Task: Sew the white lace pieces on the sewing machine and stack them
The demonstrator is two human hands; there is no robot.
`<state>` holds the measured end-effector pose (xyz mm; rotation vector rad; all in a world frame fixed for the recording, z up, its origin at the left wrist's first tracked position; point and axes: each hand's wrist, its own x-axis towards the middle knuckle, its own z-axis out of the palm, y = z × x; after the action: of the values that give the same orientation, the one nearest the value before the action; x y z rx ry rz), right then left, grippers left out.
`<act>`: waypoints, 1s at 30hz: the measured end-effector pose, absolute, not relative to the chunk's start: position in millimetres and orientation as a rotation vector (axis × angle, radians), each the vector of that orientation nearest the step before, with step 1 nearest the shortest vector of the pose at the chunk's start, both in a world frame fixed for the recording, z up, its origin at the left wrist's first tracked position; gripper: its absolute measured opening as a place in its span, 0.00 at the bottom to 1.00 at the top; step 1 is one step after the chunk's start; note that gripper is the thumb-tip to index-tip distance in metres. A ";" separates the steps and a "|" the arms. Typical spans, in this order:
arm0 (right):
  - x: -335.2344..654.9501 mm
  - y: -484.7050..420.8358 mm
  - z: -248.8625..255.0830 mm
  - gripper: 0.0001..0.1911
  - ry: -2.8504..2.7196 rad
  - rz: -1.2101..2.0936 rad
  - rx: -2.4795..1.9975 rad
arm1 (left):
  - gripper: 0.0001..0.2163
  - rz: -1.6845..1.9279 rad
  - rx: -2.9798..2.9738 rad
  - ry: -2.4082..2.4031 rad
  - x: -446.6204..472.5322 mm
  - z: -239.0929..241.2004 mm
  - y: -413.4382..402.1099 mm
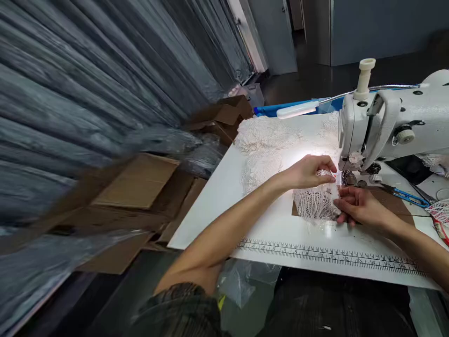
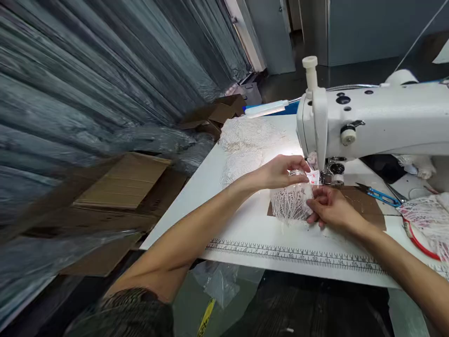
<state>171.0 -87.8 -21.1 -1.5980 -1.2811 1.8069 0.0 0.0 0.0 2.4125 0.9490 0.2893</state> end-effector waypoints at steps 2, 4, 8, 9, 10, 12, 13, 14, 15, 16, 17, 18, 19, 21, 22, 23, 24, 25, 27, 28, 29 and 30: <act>173.2 -87.2 -25.3 0.09 -1.541 1.648 -1.733 | 0.13 0.119 2.538 1.034 15.6 -9.3 8.3; 179.9 -86.8 -29.0 0.10 -1.815 1.345 -1.829 | 0.15 0.092 2.691 1.075 24.3 -19.1 13.5; 203.4 -84.4 -36.4 0.13 -2.240 0.418 -1.768 | 0.18 0.545 3.060 0.960 8.3 -36.0 8.7; 208.5 -83.1 -39.3 0.14 -2.305 0.323 -1.678 | 0.17 0.687 3.107 0.874 -1.3 -38.5 4.1; 212.5 -81.6 -42.7 0.16 -2.369 0.247 -1.583 | 0.16 0.803 3.129 0.778 -11.7 -40.2 -1.7; 216.9 -78.9 -50.9 0.19 -2.474 0.082 -1.416 | 0.11 0.925 3.119 0.607 -31.9 -41.8 -15.8; 217.7 -77.9 -55.3 0.20 -2.504 0.002 -1.361 | 0.10 0.960 3.087 0.553 -40.3 -42.4 -23.7; 217.9 -77.4 -59.5 0.19 -2.516 -0.058 -1.324 | 0.09 0.974 3.048 0.517 -47.2 -43.1 -31.7; 217.9 -77.2 -63.2 0.19 -2.513 -0.096 -1.301 | 0.08 0.973 3.008 0.494 -52.5 -44.1 -39.7; 217.9 -77.5 -66.4 0.19 -2.502 -0.119 -1.288 | 0.08 0.950 2.975 0.482 -56.3 -45.5 -47.4; 217.9 -78.0 -68.9 0.19 -2.488 -0.131 -1.282 | 0.07 0.913 2.959 0.480 -58.9 -47.2 -54.7; 218.0 -78.6 -70.7 0.19 -2.474 -0.134 -1.279 | 0.07 0.872 2.961 0.478 -60.7 -49.1 -61.4; 218.1 -79.3 -72.1 0.19 -2.463 -0.132 -1.277 | 0.07 0.831 2.979 0.481 -62.2 -51.0 -67.7; 218.0 -80.1 -73.3 0.19 -2.450 -0.117 -1.274 | 0.08 0.770 3.023 0.499 -65.4 -54.5 -78.5; 217.7 -80.3 -73.4 0.19 -2.445 -0.108 -1.274 | 0.09 0.757 3.036 0.509 -67.5 -55.9 -82.9; 217.3 -80.2 -73.0 0.19 -2.441 -0.098 -1.274 | 0.10 0.754 3.037 0.514 -69.9 -57.1 -86.8; 216.9 -80.1 -72.0 0.19 -2.441 -0.088 -1.267 | 0.10 0.758 3.024 0.519 -72.6 -58.3 -89.9; 216.9 -79.9 -70.2 0.19 -2.444 -0.069 -1.255 | 0.09 0.764 3.005 0.524 -75.3 -59.5 -92.3; 219.8 -80.2 -64.2 0.20 -2.459 0.018 -1.213 | 0.09 0.778 2.962 0.534 -80.0 -62.5 -94.9; 223.5 -80.8 -60.0 0.21 -2.458 0.066 -1.201 | 0.09 0.785 2.947 0.536 -81.9 -64.3 -95.2; 229.2 -81.9 -55.2 0.22 -2.453 0.106 -1.206 | 0.09 0.797 2.935 0.537 -83.3 -66.2 -94.9; 236.9 -83.2 -50.0 0.23 -2.433 0.122 -1.239 | 0.09 0.816 2.926 0.535 -84.3 -67.9 -94.4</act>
<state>236.9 -83.2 -50.0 -1.2386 -2.4331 0.1224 -84.3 -94.4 -67.9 2.9261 0.5345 0.8162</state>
